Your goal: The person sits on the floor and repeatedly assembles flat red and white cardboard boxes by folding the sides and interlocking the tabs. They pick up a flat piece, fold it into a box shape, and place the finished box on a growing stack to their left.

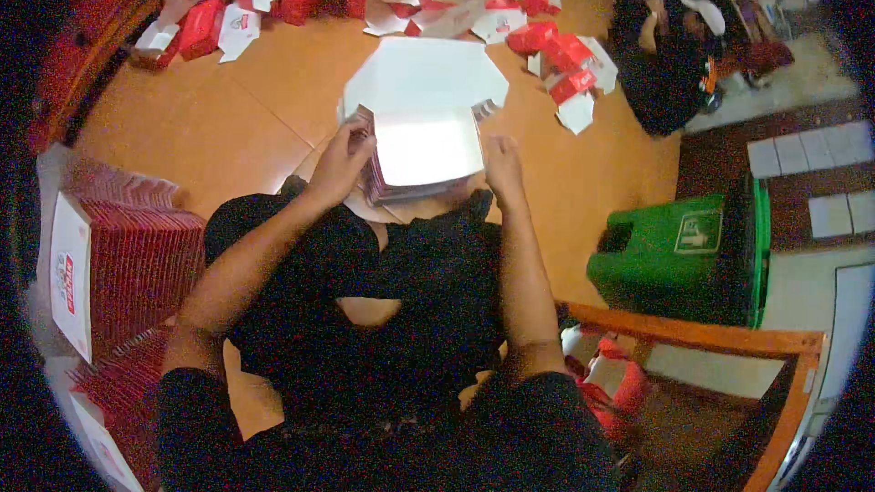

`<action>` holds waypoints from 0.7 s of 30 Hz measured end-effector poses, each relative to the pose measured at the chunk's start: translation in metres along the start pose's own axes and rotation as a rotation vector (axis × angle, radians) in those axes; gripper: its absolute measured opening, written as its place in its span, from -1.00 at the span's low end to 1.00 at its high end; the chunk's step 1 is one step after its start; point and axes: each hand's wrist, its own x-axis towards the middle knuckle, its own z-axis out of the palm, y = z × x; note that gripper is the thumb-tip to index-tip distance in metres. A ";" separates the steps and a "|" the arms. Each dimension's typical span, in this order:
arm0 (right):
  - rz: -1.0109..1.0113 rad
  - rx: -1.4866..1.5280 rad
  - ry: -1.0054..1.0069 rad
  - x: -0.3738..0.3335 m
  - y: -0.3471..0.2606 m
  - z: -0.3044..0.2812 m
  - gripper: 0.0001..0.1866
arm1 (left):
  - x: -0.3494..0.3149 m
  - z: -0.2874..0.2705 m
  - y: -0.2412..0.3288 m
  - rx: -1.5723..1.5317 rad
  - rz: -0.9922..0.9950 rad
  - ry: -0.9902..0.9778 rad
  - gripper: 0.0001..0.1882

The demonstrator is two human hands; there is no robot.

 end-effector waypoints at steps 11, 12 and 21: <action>0.019 -0.054 -0.048 -0.013 0.007 0.028 -0.48 | 0.037 0.020 -0.029 0.070 0.095 0.124 -0.48; -0.047 -0.102 -0.012 -0.016 0.006 0.028 -0.50 | 0.036 0.023 -0.030 0.046 0.116 0.113 -0.46; 0.169 0.186 -0.152 -0.027 -0.040 0.007 -0.55 | 0.009 -0.008 0.006 -0.043 0.152 0.244 -0.70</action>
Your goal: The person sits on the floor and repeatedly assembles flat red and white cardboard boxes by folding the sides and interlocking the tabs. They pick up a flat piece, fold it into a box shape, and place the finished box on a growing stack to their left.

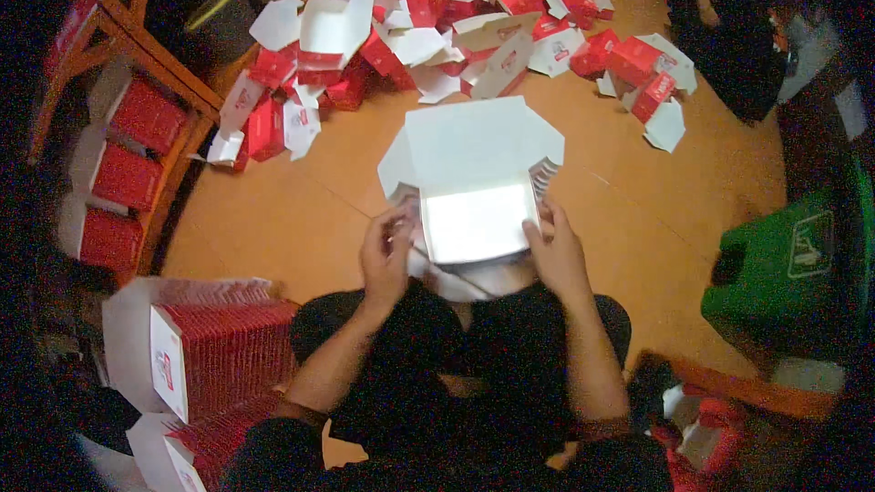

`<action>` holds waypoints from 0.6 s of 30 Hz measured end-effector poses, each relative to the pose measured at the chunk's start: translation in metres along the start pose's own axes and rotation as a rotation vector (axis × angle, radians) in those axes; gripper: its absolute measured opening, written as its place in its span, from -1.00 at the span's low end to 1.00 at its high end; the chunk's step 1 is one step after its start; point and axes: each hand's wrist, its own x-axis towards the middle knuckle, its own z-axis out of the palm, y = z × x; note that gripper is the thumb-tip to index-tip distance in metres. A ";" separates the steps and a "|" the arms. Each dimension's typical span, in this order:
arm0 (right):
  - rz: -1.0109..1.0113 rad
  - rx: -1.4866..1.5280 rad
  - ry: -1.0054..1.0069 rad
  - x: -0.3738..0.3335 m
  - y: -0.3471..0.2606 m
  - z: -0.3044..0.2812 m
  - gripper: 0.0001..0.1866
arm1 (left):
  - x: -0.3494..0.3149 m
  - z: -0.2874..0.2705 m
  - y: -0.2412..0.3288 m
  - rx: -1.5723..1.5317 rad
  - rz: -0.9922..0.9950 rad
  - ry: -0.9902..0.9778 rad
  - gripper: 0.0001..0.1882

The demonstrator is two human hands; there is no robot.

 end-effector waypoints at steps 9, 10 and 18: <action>0.065 0.181 -0.165 0.003 -0.019 -0.023 -0.52 | 0.280 -0.034 0.011 0.911 0.680 0.307 -0.61; 0.054 0.147 -0.170 0.005 -0.014 -0.023 -0.53 | 0.310 -0.033 0.005 1.154 0.605 0.221 -0.60; 0.020 0.018 -0.181 0.007 -0.009 -0.030 -0.58 | 0.395 -0.081 -0.058 1.342 0.334 0.329 -0.67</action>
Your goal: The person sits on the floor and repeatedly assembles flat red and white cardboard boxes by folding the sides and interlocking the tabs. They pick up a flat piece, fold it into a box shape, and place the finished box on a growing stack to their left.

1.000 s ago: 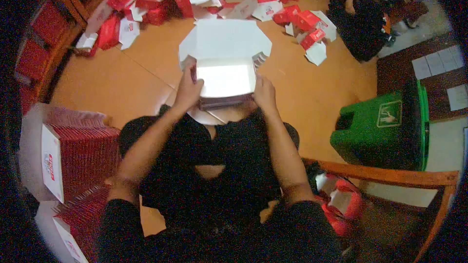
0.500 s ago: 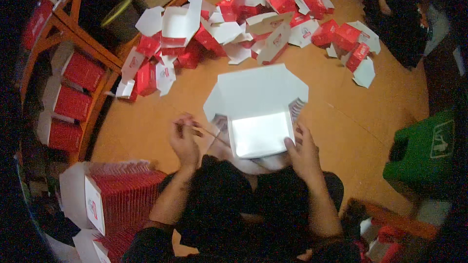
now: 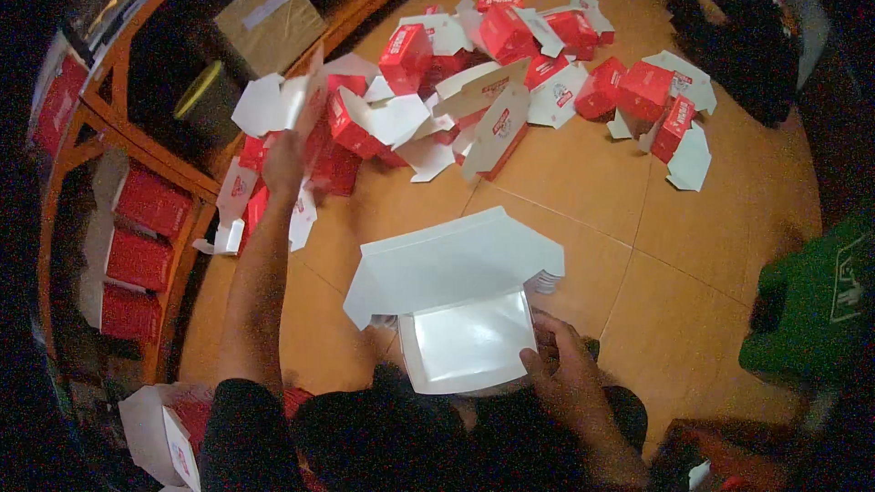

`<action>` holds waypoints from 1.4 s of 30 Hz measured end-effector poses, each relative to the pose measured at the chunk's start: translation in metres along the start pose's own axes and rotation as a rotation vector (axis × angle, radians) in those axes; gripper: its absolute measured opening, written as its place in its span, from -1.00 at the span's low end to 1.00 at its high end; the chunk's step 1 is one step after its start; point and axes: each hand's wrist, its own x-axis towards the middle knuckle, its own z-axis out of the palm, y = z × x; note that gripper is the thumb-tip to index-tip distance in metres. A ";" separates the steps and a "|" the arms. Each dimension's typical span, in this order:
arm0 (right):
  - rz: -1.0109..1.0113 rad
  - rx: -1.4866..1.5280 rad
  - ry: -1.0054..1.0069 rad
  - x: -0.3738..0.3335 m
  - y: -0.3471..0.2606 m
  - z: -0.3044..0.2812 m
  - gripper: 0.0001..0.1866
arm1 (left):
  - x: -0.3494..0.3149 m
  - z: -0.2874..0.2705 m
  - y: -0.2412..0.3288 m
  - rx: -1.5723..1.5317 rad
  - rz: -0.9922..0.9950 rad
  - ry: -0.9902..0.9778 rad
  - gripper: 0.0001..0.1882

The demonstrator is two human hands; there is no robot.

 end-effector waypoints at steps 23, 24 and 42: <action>-0.943 0.275 0.326 -0.140 -0.073 0.124 -0.26 | -0.434 -0.386 0.136 -1.271 -0.206 0.237 -0.72; -0.927 0.235 0.370 -0.143 -0.068 0.130 -0.32 | -0.427 -0.400 0.134 -1.164 -0.066 0.172 -0.78; -0.562 0.763 -0.211 -0.120 0.052 0.067 -0.47 | -0.413 -0.348 0.069 -1.859 -0.437 -0.547 -0.08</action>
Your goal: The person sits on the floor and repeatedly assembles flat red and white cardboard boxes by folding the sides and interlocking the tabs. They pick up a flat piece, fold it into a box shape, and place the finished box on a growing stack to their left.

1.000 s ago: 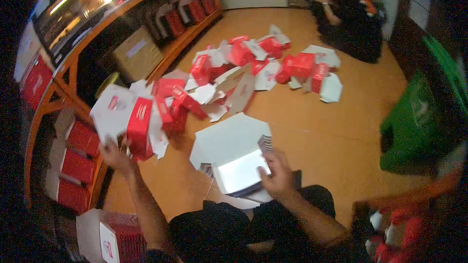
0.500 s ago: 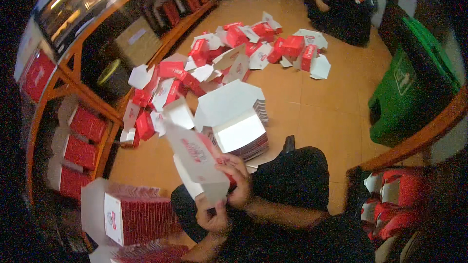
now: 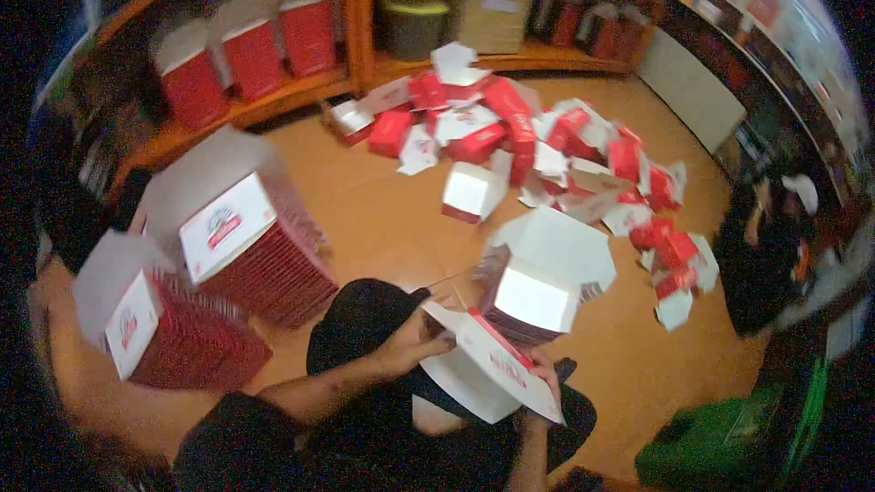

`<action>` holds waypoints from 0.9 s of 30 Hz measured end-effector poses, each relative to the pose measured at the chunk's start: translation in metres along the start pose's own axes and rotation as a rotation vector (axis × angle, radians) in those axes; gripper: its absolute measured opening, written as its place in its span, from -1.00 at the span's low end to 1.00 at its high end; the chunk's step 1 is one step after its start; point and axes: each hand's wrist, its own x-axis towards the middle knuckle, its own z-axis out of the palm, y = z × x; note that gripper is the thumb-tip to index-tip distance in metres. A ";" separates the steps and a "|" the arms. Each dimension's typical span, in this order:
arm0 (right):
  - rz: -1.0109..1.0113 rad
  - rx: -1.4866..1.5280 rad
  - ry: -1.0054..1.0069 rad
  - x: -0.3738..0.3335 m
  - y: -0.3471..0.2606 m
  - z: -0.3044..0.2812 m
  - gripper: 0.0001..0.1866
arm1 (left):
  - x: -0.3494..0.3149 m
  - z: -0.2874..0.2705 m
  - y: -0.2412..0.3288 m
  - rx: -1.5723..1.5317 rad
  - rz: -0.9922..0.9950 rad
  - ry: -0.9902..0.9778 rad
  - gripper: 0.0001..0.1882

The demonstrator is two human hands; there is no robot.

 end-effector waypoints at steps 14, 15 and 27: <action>0.299 -0.995 0.260 0.013 -0.011 0.002 -0.35 | 0.022 0.021 -0.007 -0.111 -0.208 0.279 -0.41; 0.343 -0.838 0.173 0.040 -0.029 -0.002 -0.45 | 0.027 0.018 -0.008 -0.190 0.031 0.090 -0.47; 0.052 -1.306 0.027 0.191 -0.032 -0.058 -0.55 | 0.144 -0.040 -0.057 1.120 0.597 -0.466 -0.62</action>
